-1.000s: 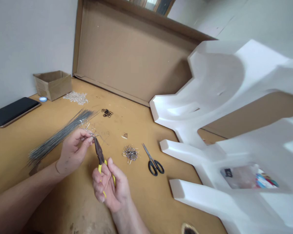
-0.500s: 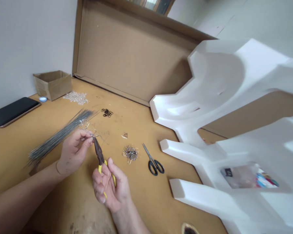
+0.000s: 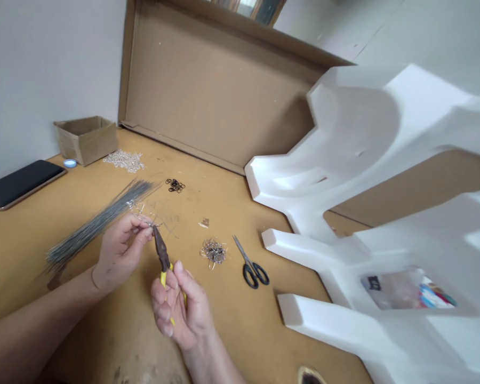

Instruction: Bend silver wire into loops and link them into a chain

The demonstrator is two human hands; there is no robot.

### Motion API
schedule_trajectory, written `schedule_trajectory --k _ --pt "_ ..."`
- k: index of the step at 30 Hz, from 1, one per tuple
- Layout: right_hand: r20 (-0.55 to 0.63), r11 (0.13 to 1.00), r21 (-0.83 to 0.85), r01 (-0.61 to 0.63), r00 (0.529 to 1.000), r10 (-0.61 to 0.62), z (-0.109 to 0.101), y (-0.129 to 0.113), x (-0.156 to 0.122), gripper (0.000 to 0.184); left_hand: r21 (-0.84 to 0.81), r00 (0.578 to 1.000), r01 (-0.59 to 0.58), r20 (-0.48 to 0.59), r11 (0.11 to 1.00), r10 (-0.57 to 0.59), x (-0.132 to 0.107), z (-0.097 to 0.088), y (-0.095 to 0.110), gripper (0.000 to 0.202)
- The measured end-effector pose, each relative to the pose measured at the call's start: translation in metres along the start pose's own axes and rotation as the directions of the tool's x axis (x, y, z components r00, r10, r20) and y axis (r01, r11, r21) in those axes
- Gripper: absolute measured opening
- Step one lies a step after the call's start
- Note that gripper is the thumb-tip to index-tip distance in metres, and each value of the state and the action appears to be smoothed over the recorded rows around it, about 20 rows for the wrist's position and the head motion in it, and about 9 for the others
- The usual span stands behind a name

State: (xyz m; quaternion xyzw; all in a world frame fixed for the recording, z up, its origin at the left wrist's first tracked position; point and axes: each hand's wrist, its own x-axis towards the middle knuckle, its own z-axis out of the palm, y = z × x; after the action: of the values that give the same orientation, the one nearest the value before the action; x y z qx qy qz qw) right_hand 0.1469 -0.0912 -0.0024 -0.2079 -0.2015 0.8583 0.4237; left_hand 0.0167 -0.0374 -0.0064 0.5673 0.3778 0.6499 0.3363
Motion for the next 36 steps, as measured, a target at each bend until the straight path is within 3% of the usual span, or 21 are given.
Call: schedule_trajectory --k 7,13,17,21,26,36 --pt "0.024 0.999 -0.042 0.033 0.999 -0.032 -0.001 -0.004 -0.001 0.033 -0.256 0.985 0.164 0.093 0.953 -0.144 0.001 -0.003 0.009 0.004" --pt "0.020 0.993 -0.092 0.075 0.997 -0.074 -0.003 -0.008 -0.002 0.031 -0.306 0.931 0.347 0.224 0.887 -0.287 0.010 -0.011 0.019 0.006" --pt "0.017 0.988 -0.137 0.075 0.997 -0.073 -0.006 -0.012 -0.002 0.032 -0.337 0.865 0.470 0.362 0.816 -0.348 0.017 -0.016 0.019 0.010" --pt "0.020 0.982 -0.174 0.067 0.998 -0.064 -0.008 -0.014 -0.002 0.035 -0.338 0.768 0.585 0.523 0.737 -0.370 0.024 -0.024 0.017 0.017" --pt "0.019 0.970 -0.235 0.059 0.998 -0.056 -0.009 -0.016 -0.004 0.033 -0.305 0.660 0.679 0.651 0.668 -0.374 0.030 -0.032 0.015 0.017" --pt "0.032 0.930 -0.368 -0.007 0.999 0.020 -0.006 -0.026 -0.012 0.031 -0.161 0.497 0.723 0.797 0.672 -0.343 0.034 -0.040 0.014 0.009"
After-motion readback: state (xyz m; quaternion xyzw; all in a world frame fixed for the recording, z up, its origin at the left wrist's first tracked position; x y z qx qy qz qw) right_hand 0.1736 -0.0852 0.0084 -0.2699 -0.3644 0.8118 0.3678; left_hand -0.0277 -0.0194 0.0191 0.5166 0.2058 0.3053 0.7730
